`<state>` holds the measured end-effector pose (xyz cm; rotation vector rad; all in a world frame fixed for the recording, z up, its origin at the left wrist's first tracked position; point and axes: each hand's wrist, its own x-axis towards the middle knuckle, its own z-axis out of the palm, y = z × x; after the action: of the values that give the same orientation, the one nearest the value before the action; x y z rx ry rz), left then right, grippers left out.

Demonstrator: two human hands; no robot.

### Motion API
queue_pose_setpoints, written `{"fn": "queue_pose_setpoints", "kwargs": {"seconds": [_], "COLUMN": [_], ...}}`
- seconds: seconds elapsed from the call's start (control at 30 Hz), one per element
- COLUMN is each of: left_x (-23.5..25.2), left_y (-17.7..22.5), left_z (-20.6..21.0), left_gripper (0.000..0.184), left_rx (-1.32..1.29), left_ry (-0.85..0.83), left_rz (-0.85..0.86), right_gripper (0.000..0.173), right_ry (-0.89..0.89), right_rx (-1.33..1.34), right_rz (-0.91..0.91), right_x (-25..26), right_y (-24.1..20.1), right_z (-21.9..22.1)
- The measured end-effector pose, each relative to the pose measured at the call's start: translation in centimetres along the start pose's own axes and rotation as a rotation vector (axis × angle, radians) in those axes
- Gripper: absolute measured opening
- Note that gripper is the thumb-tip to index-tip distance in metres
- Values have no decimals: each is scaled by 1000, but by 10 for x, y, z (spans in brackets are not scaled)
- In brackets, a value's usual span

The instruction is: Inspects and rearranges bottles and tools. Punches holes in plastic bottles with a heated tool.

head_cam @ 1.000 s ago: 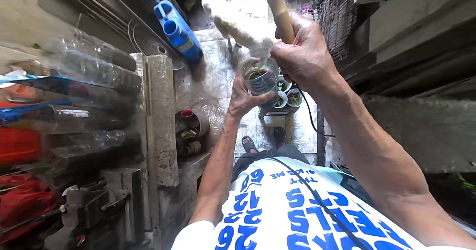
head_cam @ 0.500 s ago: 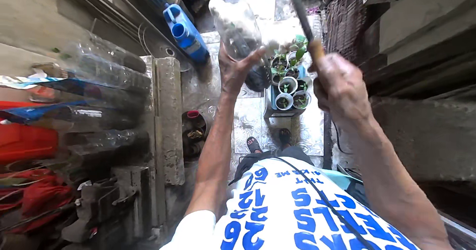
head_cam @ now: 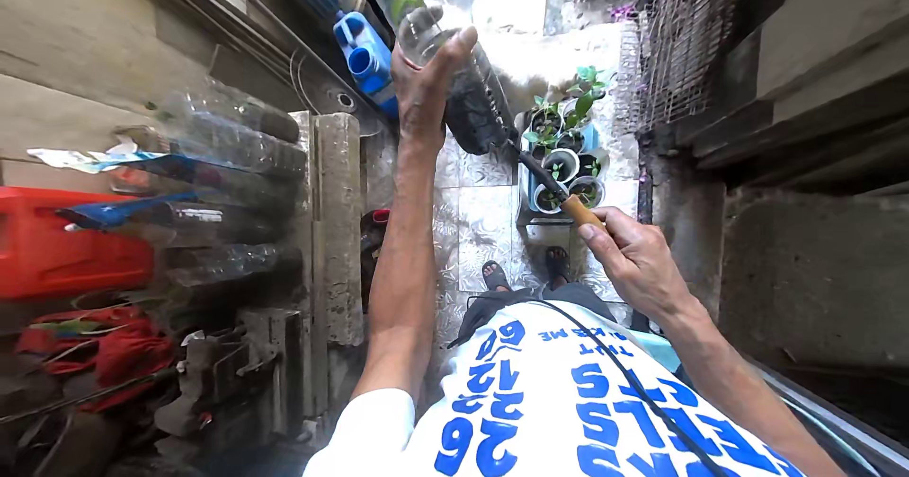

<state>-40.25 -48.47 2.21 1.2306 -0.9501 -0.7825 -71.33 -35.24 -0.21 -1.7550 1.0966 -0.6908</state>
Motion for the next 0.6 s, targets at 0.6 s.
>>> {"fn": "queue_pose_setpoints", "kwargs": {"seconds": [0.6], "left_x": [17], "left_y": [6], "left_z": [6], "left_gripper": [61], "left_rx": [29], "left_ry": [3], "left_rz": [2], "right_gripper": [33], "right_ry": [65], "right_rx": [-102], "right_rz": [16], "right_x": [17], "right_y": [-23], "right_z": [14]}}
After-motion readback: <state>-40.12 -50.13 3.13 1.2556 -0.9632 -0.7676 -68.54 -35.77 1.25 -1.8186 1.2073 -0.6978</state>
